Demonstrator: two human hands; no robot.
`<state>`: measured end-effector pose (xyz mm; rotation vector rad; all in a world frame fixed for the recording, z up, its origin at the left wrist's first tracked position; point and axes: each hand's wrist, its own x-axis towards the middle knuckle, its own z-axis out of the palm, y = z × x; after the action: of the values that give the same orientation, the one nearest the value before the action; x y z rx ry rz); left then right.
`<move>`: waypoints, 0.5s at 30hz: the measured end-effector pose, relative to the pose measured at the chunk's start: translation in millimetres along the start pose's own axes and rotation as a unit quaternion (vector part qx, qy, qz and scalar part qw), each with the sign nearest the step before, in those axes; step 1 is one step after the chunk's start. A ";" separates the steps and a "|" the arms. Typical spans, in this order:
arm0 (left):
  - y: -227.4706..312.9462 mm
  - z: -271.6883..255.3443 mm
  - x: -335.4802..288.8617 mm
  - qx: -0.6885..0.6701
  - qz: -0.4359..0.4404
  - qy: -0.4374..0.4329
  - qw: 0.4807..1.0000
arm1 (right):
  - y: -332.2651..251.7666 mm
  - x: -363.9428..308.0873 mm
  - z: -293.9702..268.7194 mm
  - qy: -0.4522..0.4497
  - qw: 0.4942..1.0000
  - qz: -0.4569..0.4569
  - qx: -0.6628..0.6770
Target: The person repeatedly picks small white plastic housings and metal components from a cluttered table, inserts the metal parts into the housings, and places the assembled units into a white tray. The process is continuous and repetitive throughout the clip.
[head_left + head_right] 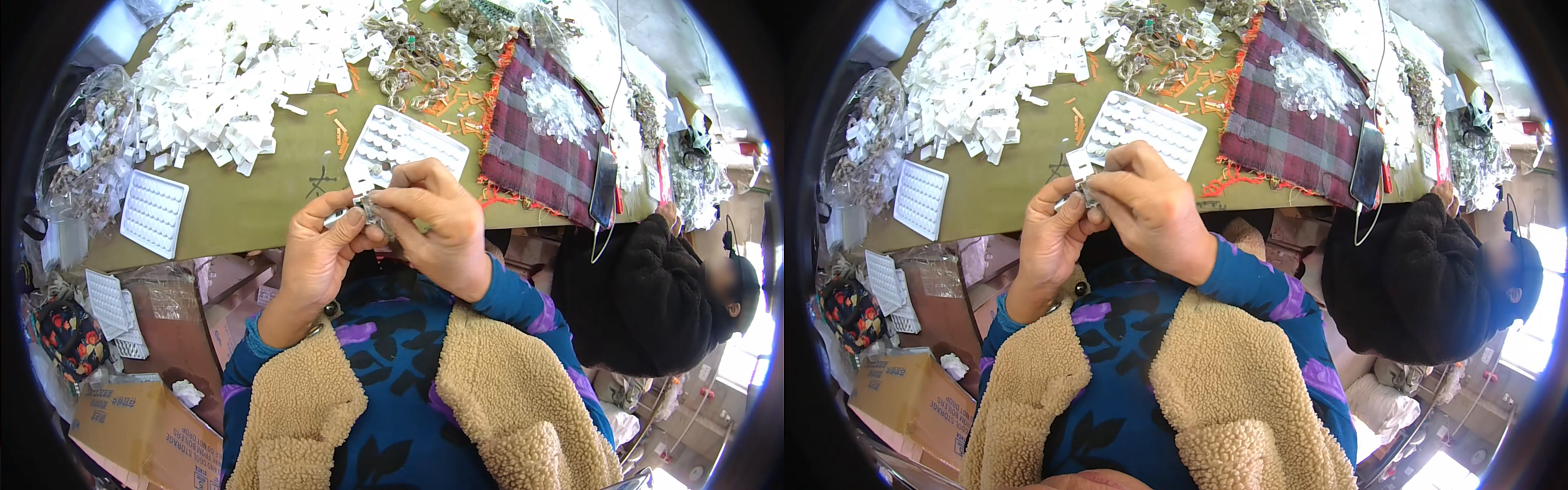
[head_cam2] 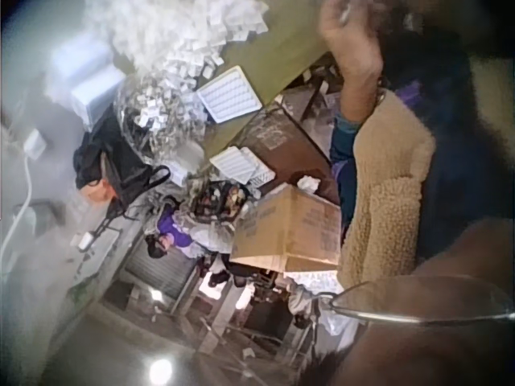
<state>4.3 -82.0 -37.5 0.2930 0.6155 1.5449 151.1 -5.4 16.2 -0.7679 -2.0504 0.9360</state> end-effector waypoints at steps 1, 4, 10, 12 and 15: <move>-0.5 1.0 -2.7 0.005 0.002 -0.002 1.000 | -1.8 -1.0 3.3 -0.005 0.999 -0.027 -0.027; 0.8 1.5 -8.4 -0.018 0.001 -0.012 1.000 | -8.5 -5.4 5.0 -0.016 0.998 -0.057 -0.013; 4.4 1.1 -15.0 -0.019 -0.009 -0.020 1.000 | -15.1 -4.2 -1.1 0.008 1.000 -0.015 0.019; 5.3 1.7 -14.9 -0.022 -0.010 -0.026 0.999 | -10.8 -1.0 3.5 0.010 0.999 -0.051 0.000; 5.9 2.9 -13.6 0.010 0.008 -0.007 1.000 | 0.8 3.3 13.2 0.033 0.968 -0.233 -0.084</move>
<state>2.0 -94.5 -29.4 0.3229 0.6196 1.5510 138.7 -7.3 10.7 -0.3634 -2.1362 0.4696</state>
